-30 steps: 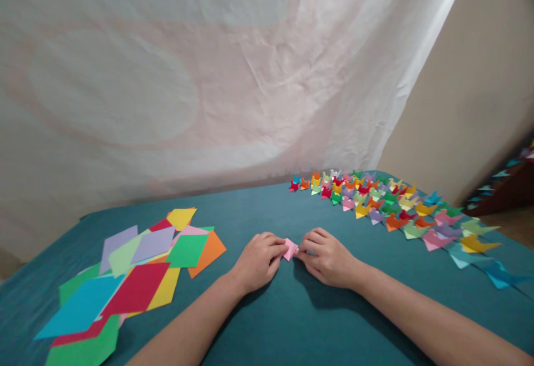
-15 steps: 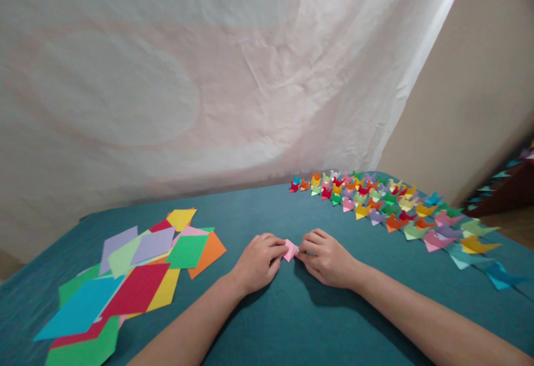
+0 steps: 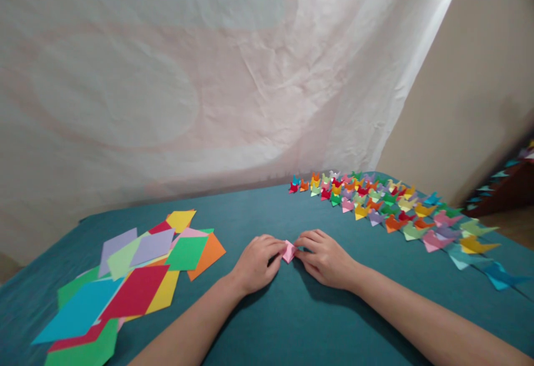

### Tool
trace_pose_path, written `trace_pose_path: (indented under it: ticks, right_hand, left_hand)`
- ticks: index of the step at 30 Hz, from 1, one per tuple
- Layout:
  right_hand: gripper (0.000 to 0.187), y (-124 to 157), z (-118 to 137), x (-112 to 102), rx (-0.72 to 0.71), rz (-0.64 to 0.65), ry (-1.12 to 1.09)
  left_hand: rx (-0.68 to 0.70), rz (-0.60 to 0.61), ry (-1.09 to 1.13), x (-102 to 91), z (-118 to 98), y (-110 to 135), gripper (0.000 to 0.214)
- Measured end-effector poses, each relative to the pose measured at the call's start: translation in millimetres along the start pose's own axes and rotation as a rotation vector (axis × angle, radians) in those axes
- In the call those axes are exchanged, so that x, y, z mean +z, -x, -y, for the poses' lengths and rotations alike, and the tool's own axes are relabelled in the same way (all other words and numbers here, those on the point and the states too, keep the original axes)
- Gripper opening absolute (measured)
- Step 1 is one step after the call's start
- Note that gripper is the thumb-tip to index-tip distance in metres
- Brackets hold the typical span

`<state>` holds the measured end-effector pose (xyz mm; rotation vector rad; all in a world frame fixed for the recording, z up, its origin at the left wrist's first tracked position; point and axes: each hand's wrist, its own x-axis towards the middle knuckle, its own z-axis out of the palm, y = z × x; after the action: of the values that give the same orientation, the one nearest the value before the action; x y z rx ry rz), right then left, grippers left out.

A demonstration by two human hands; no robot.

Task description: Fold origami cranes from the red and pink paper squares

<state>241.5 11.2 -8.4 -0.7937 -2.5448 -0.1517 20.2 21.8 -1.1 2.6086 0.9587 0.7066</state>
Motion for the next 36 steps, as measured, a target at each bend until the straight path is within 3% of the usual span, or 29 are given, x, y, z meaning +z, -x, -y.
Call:
trace_pose_path:
  ticks: [25,36]
  right_hand:
    - [0.025,-1.5,2.4,1.0,0.030,-0.005,-0.031]
    - [0.026,-1.0,-0.1,5.0,0.048,-0.012,-0.049]
  left_hand:
    - [-0.124,-0.053,0.021,-0.4,-4.4,-3.5,0.024]
    - [-0.110,-0.030,0.026,0.4,-2.5,-4.4,0.026]
